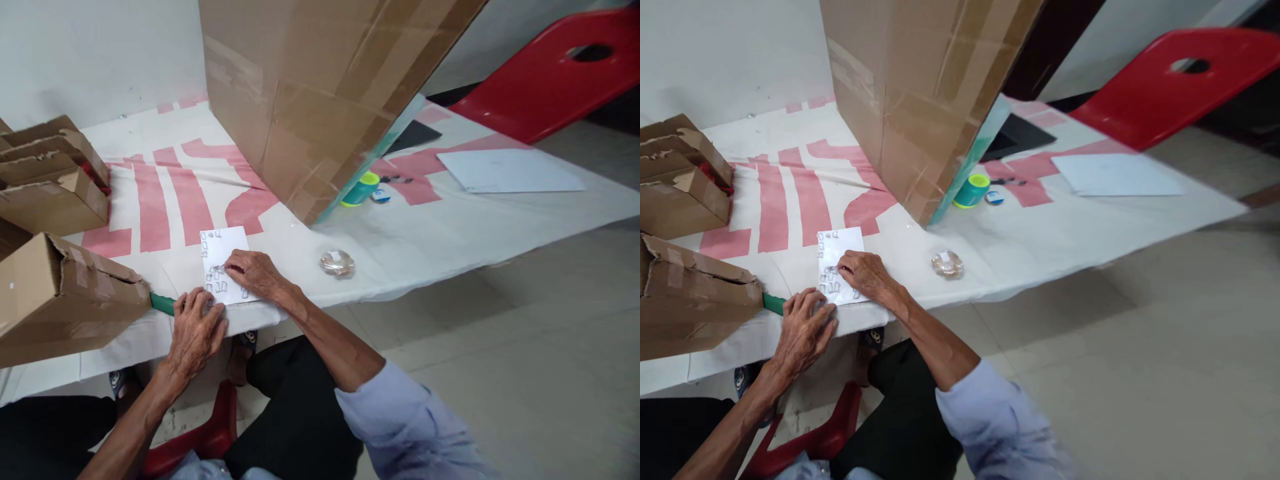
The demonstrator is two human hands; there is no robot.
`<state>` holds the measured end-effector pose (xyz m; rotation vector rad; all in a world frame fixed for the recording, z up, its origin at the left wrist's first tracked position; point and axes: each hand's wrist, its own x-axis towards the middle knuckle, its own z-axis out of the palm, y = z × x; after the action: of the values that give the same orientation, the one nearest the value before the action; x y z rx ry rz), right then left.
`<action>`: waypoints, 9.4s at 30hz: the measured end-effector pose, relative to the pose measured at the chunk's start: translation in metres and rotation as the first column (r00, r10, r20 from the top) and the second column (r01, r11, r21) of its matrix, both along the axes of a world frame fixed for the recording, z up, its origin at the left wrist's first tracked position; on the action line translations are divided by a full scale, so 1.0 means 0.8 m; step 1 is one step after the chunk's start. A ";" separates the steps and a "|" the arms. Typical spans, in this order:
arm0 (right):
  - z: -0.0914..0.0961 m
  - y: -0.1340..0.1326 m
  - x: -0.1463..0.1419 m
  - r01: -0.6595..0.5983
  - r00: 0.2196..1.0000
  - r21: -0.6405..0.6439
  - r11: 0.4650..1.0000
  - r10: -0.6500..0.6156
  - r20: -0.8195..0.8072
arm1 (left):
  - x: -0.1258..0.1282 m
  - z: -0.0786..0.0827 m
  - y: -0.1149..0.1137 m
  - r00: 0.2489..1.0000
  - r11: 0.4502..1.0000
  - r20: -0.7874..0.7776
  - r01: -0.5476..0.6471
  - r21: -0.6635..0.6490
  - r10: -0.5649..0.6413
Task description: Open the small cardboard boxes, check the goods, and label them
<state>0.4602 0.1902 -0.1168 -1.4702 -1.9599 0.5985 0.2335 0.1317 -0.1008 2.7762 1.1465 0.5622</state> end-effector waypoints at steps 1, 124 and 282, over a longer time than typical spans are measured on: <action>-0.001 0.000 0.001 0.006 0.999 -0.002 1.000 -0.006 -0.048 | 0.000 0.000 0.000 1.000 1.000 -0.002 0.001 -0.005 -0.001; 0.026 0.020 -0.001 0.165 0.681 -0.283 0.945 -0.317 -0.660 | 0.030 0.038 0.086 0.327 0.647 0.694 0.255 -0.718 0.641; 0.067 0.000 -0.031 -0.242 0.653 -0.516 0.822 -0.256 -0.713 | -0.003 0.034 0.109 0.891 0.869 0.408 -0.031 0.494 -0.200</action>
<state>0.4355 0.1899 -0.0633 -1.2027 -1.1074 1.6277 0.2311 0.2187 -0.0738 2.8029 0.8533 1.5825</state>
